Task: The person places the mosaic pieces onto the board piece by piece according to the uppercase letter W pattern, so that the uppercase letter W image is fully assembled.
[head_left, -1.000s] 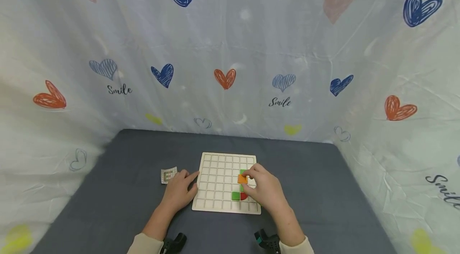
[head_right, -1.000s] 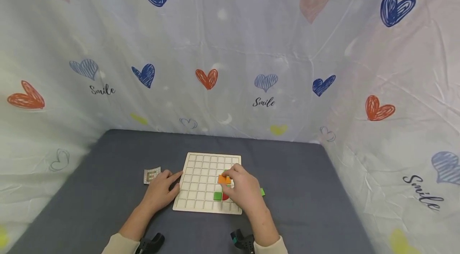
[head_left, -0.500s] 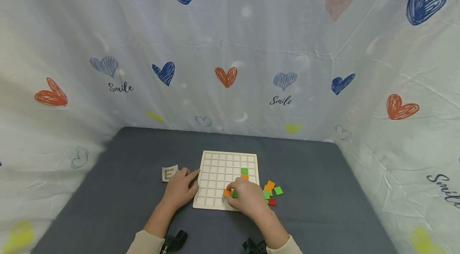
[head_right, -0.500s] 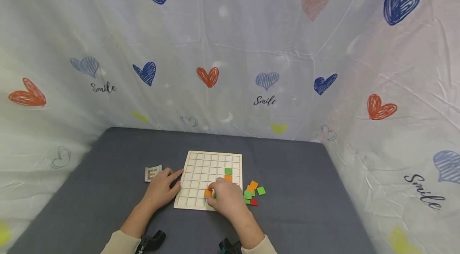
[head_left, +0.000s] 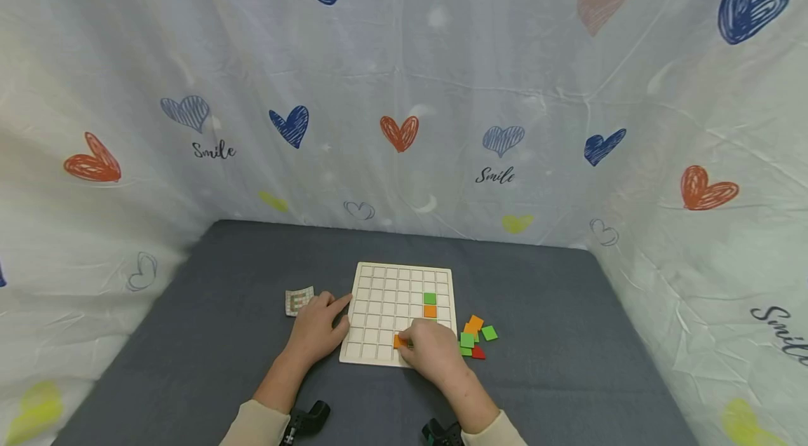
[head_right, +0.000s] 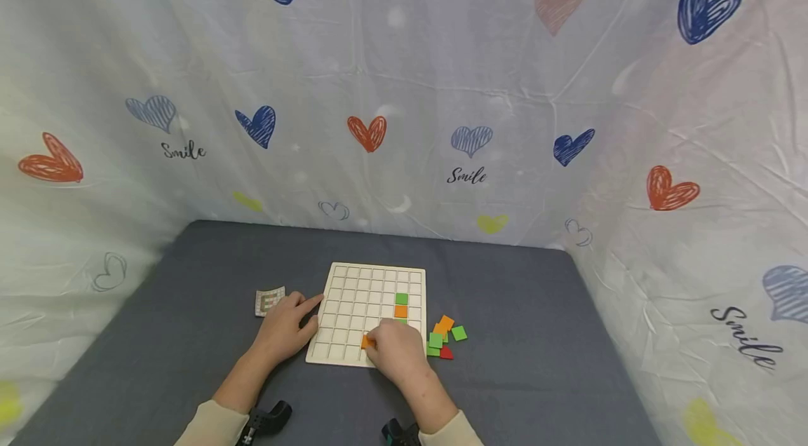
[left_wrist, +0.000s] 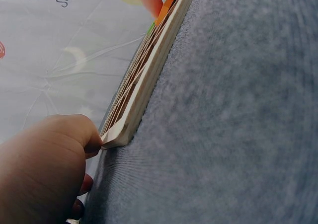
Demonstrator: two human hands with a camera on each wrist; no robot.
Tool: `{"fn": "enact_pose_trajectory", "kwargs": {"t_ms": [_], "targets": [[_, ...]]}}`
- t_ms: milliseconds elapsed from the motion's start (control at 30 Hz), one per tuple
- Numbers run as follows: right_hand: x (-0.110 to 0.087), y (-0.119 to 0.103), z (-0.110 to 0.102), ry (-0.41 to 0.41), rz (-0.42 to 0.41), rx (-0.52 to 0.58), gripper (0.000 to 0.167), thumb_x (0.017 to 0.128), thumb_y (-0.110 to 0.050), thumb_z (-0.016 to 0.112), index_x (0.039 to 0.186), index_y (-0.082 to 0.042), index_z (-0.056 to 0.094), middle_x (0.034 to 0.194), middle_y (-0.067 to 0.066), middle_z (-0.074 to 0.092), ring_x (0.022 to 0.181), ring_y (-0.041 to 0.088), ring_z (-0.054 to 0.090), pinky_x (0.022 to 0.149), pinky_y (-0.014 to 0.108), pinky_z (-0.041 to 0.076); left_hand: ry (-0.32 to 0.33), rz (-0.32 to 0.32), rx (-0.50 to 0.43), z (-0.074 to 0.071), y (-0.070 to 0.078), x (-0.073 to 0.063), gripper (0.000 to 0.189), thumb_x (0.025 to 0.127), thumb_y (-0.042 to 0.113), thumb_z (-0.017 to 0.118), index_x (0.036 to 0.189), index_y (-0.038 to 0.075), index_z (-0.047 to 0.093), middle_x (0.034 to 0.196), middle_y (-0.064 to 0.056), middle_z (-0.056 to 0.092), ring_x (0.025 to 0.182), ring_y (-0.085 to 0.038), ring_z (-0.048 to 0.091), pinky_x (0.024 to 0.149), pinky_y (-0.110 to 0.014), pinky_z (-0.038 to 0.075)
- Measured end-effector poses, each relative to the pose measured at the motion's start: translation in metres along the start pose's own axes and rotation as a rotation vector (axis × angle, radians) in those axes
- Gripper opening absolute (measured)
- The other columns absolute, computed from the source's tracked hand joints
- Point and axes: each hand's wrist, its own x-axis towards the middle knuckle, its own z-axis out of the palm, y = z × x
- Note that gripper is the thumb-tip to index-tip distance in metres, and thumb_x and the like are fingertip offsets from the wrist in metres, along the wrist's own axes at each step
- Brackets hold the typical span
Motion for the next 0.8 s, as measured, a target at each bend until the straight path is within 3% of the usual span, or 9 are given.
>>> {"fn": "enact_pose_trajectory", "kwargs": {"t_ms": [167,300,400,500,600,700,800], "targets": [[0.0,0.002,0.005,0.056,-0.013,0.003,0.004,0.085,-0.02,0.083,0.083,-0.018,0.086,0.077,-0.006,0.07,0.062,0.009,0.061,0.052,0.026,0.046,0.032,0.024,-0.009,-0.002,0.002,-0.002,0.041,0.093,0.015,0.067,0.133,0.009,0.071,0.08,0.002,0.039,0.064,-0.01,0.024,0.062,-0.032,0.029],[0.001,0.004,0.006,0.066,0.026,0.049,0.006,0.083,-0.02,0.085,0.077,-0.02,0.084,0.075,-0.008,0.07,0.06,0.006,0.058,0.052,0.025,0.045,0.027,0.022,-0.008,-0.002,0.002,-0.001,0.041,0.093,0.015,0.067,0.134,0.009,0.071,0.08,0.002,0.039,0.065,-0.011,0.025,0.062,-0.033,0.028],[0.001,0.007,0.003,0.033,0.05,0.115,0.002,0.084,-0.02,0.085,0.085,-0.019,0.086,0.082,-0.006,0.075,0.062,0.005,0.059,0.052,0.024,0.044,0.01,0.008,-0.007,-0.002,0.002,-0.001,0.042,0.094,0.016,0.067,0.135,0.01,0.07,0.081,0.002,0.04,0.064,-0.013,0.027,0.062,-0.033,0.029],[0.002,0.012,-0.004,-0.037,0.05,0.169,0.014,0.088,-0.022,0.082,0.1,-0.018,0.086,0.094,-0.003,0.077,0.068,0.007,0.063,0.054,0.024,0.044,-0.009,-0.006,-0.007,-0.001,0.0,0.0,0.043,0.095,0.016,0.067,0.137,0.01,0.069,0.081,0.001,0.041,0.064,-0.014,0.029,0.063,-0.034,0.03],[0.002,0.021,-0.013,-0.091,0.045,0.195,0.023,0.092,-0.023,0.077,0.113,-0.017,0.082,0.074,-0.005,0.07,0.057,0.007,0.053,0.049,0.025,0.037,-0.018,-0.016,-0.01,0.0,-0.001,0.0,0.043,0.095,0.017,0.066,0.138,0.011,0.068,0.082,0.001,0.041,0.064,-0.014,0.029,0.063,-0.034,0.03],[0.001,0.033,-0.023,-0.097,0.06,0.226,0.025,0.094,-0.021,0.074,0.118,-0.015,0.08,0.053,-0.009,0.045,0.045,0.005,0.032,0.046,0.025,0.028,-0.015,-0.016,-0.016,0.0,0.0,0.0,0.043,0.095,0.016,0.066,0.137,0.011,0.069,0.081,0.001,0.041,0.064,-0.014,0.029,0.063,-0.034,0.03],[-0.001,0.045,-0.033,-0.075,0.108,0.265,0.025,0.096,-0.019,0.072,0.119,-0.013,0.079,0.05,-0.009,0.033,0.044,0.007,0.023,0.045,0.026,0.022,-0.011,-0.011,-0.017,0.0,0.001,0.001,0.042,0.095,0.016,0.066,0.137,0.011,0.069,0.081,0.001,0.041,0.064,-0.014,0.029,0.063,-0.034,0.03]]}}
